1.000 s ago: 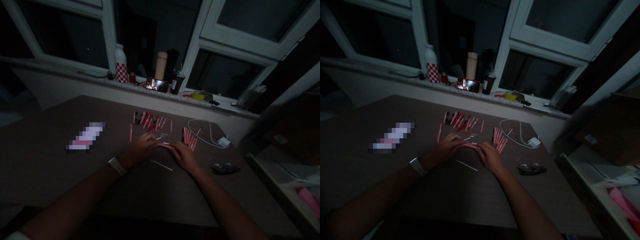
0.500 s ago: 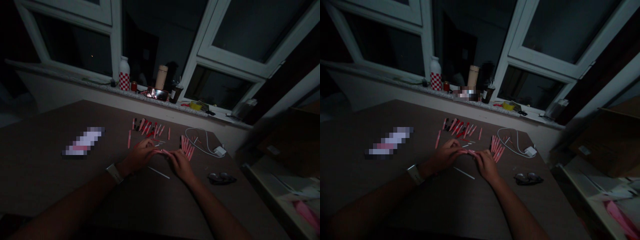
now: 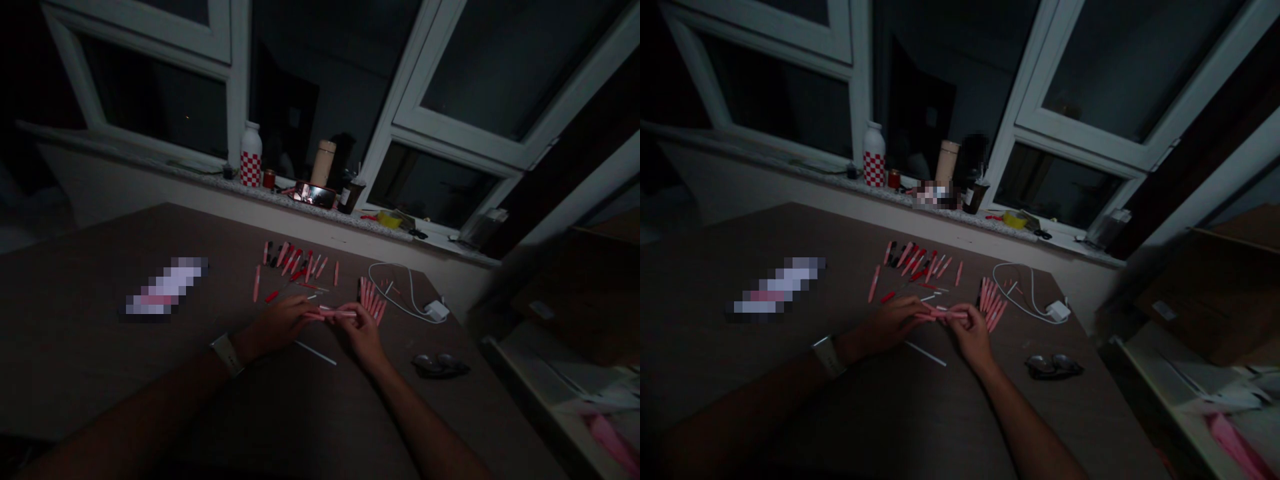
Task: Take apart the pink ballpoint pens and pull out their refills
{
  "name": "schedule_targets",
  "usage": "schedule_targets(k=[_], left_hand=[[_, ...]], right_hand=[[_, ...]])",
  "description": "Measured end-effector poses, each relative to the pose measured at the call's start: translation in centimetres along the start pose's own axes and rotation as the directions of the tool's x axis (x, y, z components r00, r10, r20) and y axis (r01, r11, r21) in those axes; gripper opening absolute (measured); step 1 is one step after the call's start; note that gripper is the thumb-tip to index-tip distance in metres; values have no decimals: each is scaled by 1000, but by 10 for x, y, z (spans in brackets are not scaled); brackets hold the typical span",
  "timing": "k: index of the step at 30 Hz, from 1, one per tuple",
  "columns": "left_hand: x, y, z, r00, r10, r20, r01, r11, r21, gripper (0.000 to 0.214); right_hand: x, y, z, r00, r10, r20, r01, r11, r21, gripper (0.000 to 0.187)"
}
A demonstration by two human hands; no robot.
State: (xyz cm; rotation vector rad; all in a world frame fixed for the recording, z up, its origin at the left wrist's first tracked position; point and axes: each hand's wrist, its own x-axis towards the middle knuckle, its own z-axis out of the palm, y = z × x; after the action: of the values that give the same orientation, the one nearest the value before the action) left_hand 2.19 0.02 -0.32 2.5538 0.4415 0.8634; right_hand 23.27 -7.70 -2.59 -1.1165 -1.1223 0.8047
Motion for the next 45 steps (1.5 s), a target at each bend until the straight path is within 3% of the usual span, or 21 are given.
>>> schedule_targets(k=[7, 16, 33, 41, 45], left_hand=[[0, -2, -2, 998, -3, -62, 9, 995, 97, 28], [0, -2, -2, 989, -27, -144, 47, 989, 141, 27], [1, -6, -3, 996, -25, -85, 30, 998, 57, 31], [1, -9, -2, 998, 9, -68, -4, 997, 74, 30], [3, -8, -2, 999, 10, -38, -6, 996, 91, 29]], right_hand=[[-1, 6, 0, 999, 11, -36, -10, 999, 38, 34], [1, 7, -4, 997, -18, -69, 16, 999, -31, 35], [-1, 6, -2, 998, -54, -16, 54, 998, -25, 28], [-3, 5, -6, 998, 14, 59, -8, 995, -97, 34], [-5, 5, -10, 992, -20, 122, 50, 968, -246, 31]])
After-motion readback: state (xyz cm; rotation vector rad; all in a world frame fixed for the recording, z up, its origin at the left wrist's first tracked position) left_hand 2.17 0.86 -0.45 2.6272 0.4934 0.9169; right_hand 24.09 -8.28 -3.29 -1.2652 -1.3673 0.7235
